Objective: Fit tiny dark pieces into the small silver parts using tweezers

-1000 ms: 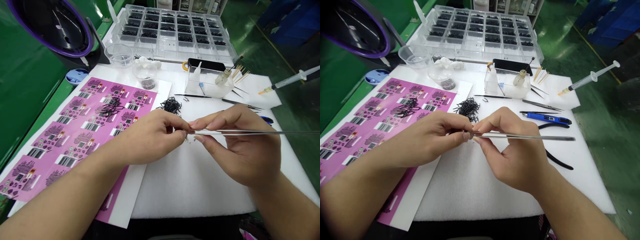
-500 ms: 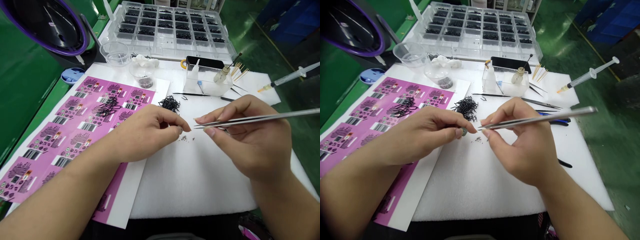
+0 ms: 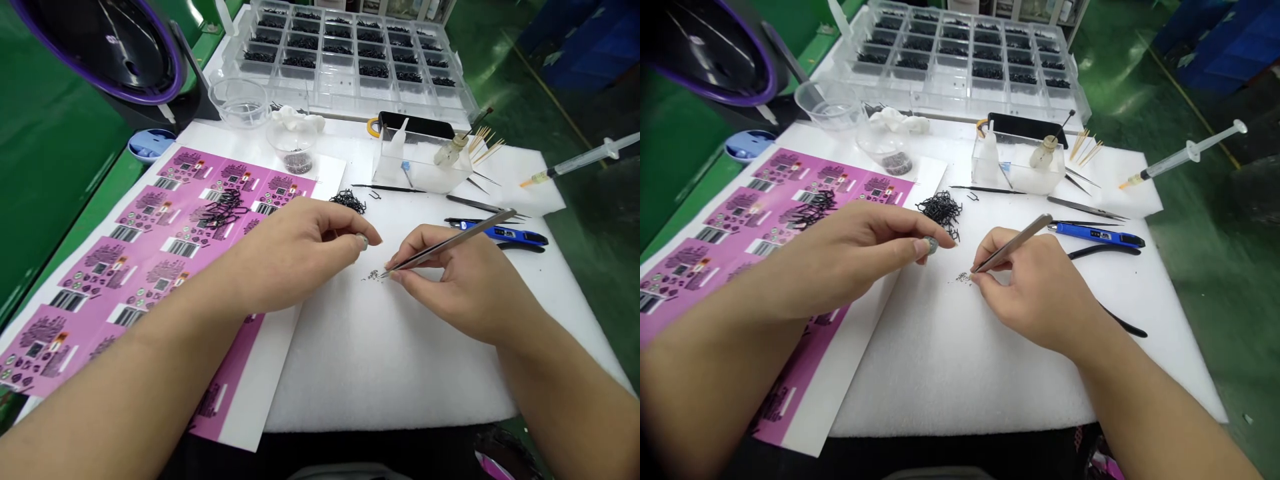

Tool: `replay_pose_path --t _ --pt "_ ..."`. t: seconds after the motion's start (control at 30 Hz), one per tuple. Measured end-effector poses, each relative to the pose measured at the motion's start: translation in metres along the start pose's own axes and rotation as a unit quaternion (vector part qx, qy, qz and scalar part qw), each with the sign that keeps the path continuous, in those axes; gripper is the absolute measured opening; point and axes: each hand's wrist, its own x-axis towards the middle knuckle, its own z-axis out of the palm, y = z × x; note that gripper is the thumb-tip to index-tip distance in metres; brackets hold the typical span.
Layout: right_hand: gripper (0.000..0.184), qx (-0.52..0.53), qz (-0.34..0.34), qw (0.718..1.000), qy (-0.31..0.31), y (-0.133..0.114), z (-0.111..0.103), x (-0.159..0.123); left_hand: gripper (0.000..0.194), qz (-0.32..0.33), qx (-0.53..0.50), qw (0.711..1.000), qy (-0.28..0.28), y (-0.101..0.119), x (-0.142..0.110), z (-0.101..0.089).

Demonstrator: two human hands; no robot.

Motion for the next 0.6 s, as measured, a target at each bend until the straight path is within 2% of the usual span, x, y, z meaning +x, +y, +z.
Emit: replay_pose_path --t 0.13,0.6 --pt "0.003 -0.02 -0.008 1.0 -0.004 0.0005 -0.0001 -0.0009 0.027 -0.002 -0.021 1.0 0.022 0.0017 -0.0029 0.0041" --pt "0.004 -0.051 -0.02 0.998 -0.011 0.0 -0.001 0.0 0.025 -0.019 -0.02 1.0 0.001 0.0034 -0.0041 0.0043"
